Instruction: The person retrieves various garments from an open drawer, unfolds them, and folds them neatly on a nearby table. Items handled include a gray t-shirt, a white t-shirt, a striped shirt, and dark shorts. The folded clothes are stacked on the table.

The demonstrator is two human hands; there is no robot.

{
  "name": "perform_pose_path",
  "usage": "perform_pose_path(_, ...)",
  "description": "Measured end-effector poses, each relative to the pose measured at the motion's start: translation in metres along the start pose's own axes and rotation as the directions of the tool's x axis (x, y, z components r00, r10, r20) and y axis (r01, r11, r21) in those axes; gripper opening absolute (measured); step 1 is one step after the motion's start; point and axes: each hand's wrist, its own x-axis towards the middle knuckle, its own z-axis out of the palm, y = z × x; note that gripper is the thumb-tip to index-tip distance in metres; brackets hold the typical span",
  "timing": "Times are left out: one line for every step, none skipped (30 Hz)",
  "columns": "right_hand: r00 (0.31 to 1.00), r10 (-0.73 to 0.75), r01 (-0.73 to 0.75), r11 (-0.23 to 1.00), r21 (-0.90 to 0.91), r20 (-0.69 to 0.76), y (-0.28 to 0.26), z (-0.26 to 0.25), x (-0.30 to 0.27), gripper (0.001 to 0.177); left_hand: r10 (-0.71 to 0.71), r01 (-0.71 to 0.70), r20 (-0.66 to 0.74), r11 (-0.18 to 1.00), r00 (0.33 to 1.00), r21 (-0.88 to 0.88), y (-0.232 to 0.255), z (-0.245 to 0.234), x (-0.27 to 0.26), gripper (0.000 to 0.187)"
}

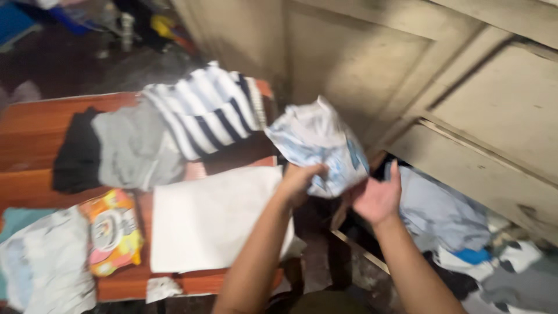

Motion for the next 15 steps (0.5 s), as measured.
perform_pose_path(0.996,-0.022,0.02,0.999,0.03,0.083,0.008,0.021,0.017,0.081,0.027,-0.026,-0.027,0.998,0.999,0.049,0.025,-0.021,0.004,0.045)
perform_pose_path(0.985,-0.045,0.035,0.997,0.064,0.164,0.013,0.04,0.033,0.072,0.054,-0.049,-0.053,0.994,0.997,0.098,0.05,-0.044,0.006,0.044)
perform_pose_path(0.991,-0.129,0.13,0.991,-0.031,0.042,0.019,0.057,0.053,0.066,0.01,-0.003,-0.078,0.996,0.997,0.085,0.077,-0.07,0.004,0.042)
perform_pose_path(0.972,-0.224,0.214,0.968,-0.135,-0.069,0.025,0.075,0.075,0.06,-0.036,0.043,-0.103,0.997,0.994,0.07,0.106,-0.097,-0.001,0.04)
perform_pose_path(0.984,-0.175,0.175,0.974,-0.145,0.016,0.03,0.091,0.095,0.059,-0.029,0.044,-0.105,0.988,0.994,0.145,0.135,-0.122,-0.007,0.04)
perform_pose_path(0.987,-0.123,0.138,0.978,-0.159,0.1,0.035,0.105,0.114,0.057,-0.022,0.045,-0.107,0.975,0.994,0.22,0.165,-0.143,-0.012,0.039)
perform_pose_path(0.982,-0.081,0.111,0.978,-0.176,0.172,0.043,0.117,0.133,0.054,0.058,-0.011,-0.131,0.943,0.99,0.333,0.193,-0.164,-0.019,0.039)
perform_pose_path(0.969,-0.037,0.086,0.977,-0.195,0.243,0.053,0.129,0.154,0.051,0.139,-0.061,-0.147,0.895,0.979,0.443,0.217,-0.181,-0.023,0.038)
perform_pose_path(0.967,-0.01,0.061,0.979,-0.195,0.254,0.062,0.137,0.174,0.049,0.175,-0.075,-0.196,0.898,0.965,0.434,0.237,-0.196,-0.027,0.043)
perform_pose_path(0.964,0.017,0.036,0.98,-0.196,0.265,0.072,0.144,0.194,0.046,0.211,-0.09,-0.245,0.901,0.946,0.425,0.257,-0.212,-0.03,0.05)
perform_pose_path(0.963,0.019,0.045,0.972,-0.232,0.269,0.081,0.149,0.215,0.045,0.257,-0.144,-0.263,0.913,0.93,0.381,0.269,-0.224,-0.024,0.058)
perform_pose_path(0.962,0.022,0.054,0.962,-0.268,0.273,0.092,0.152,0.237,0.045,0.301,-0.199,-0.282,0.92,0.911,0.338,0.278,-0.238,-0.021,0.067)
perform_pose_path(0.96,0.024,0.064,0.951,-0.303,0.278,0.104,0.149,0.252,0.044,0.408,-0.217,-0.295,0.831,0.864,0.513,0.278,-0.252,-0.021,0.068)
perform_pose_path(0.99,-0.023,0.087,0.873,-0.481,0.137,0.116,0.14,0.262,0.046,0.512,-0.213,-0.286,0.711,0.81,0.67,0.272,-0.264,-0.019,0.069)
perform_pose_path(0.995,-0.099,0.082,0.763,-0.642,0.009,0.126,0.134,0.272,0.047,0.61,-0.191,-0.251,0.565,0.752,0.803,0.267,-0.277,-0.015,0.071)
